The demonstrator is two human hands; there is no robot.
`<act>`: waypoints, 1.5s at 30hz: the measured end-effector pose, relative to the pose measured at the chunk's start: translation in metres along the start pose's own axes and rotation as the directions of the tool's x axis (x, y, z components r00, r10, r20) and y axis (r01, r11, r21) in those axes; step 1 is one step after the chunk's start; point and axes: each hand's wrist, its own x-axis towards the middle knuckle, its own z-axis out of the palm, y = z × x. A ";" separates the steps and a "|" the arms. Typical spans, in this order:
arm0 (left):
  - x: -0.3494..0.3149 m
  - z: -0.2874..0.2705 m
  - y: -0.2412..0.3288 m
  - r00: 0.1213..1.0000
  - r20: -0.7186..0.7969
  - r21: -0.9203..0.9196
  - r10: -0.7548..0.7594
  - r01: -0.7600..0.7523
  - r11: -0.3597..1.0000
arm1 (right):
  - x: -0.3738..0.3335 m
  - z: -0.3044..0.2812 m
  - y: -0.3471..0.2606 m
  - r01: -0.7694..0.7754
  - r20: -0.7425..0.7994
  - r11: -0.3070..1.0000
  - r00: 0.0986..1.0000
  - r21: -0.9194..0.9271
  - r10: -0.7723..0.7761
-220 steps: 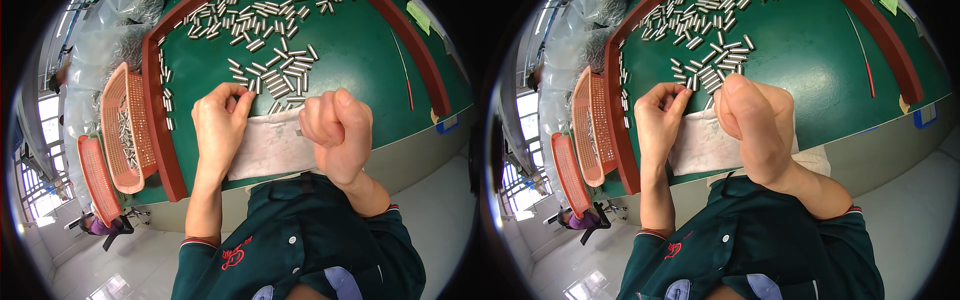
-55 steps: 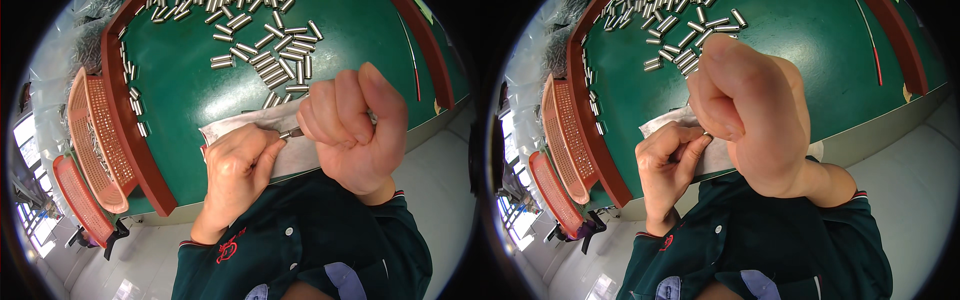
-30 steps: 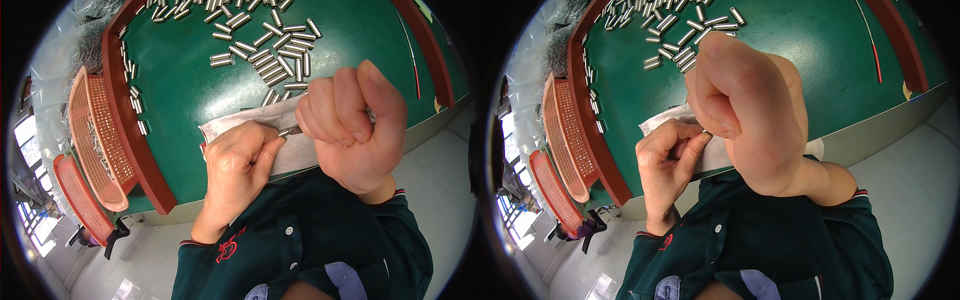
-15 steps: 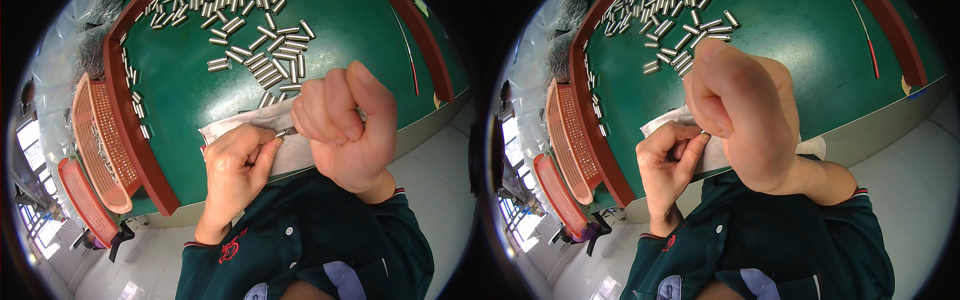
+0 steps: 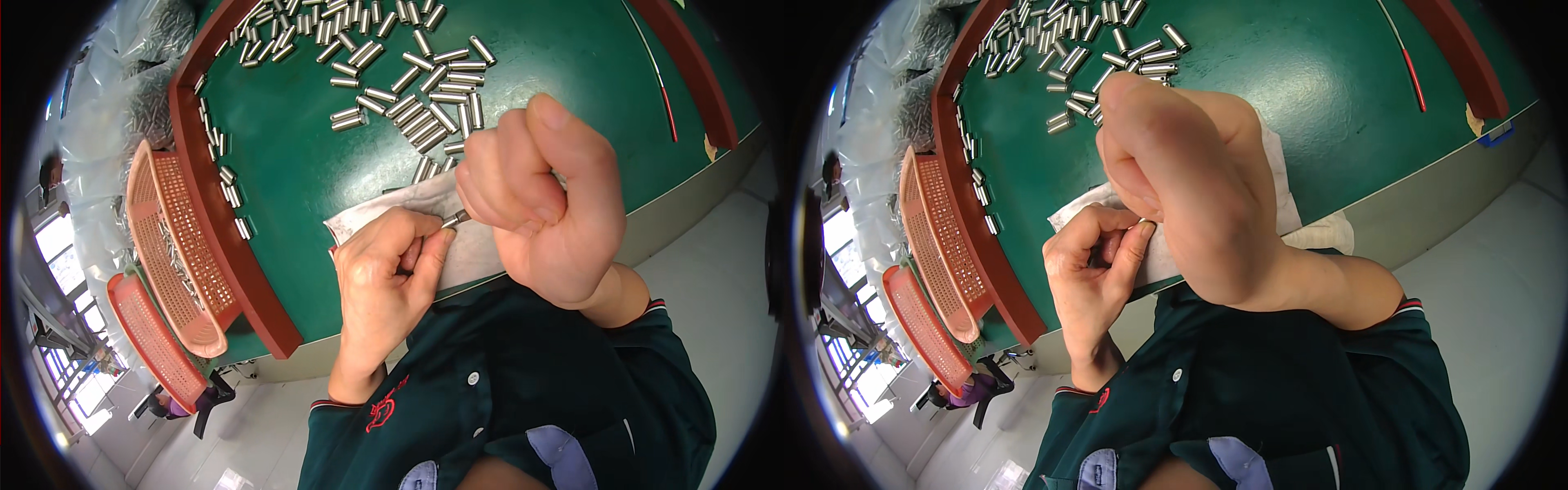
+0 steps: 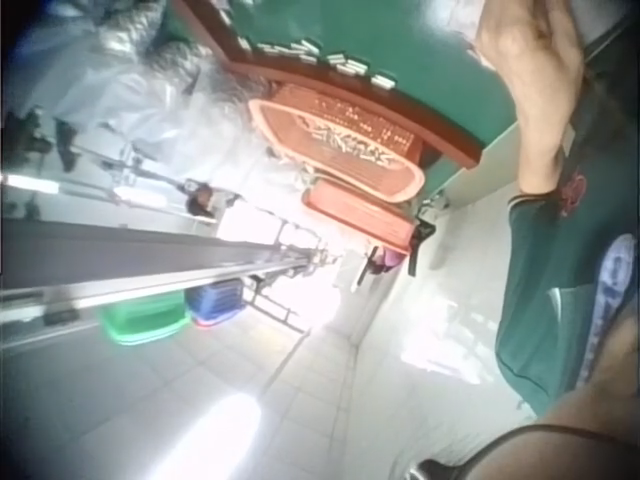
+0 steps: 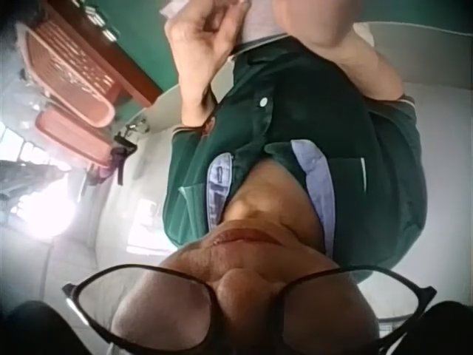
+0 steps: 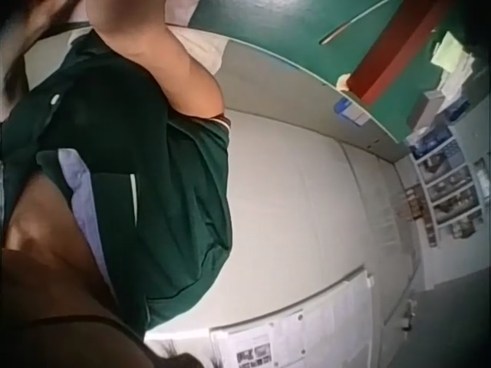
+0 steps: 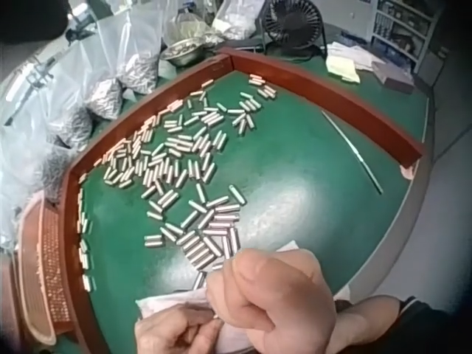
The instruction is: Assembling small cylindrical metal components on a workbench.
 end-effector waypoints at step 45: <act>-0.036 -0.083 -0.013 0.944 -0.317 -0.850 -0.088 -0.242 0.468 | -0.018 -0.013 0.003 0.144 0.072 0.990 0.987 -0.009 -0.143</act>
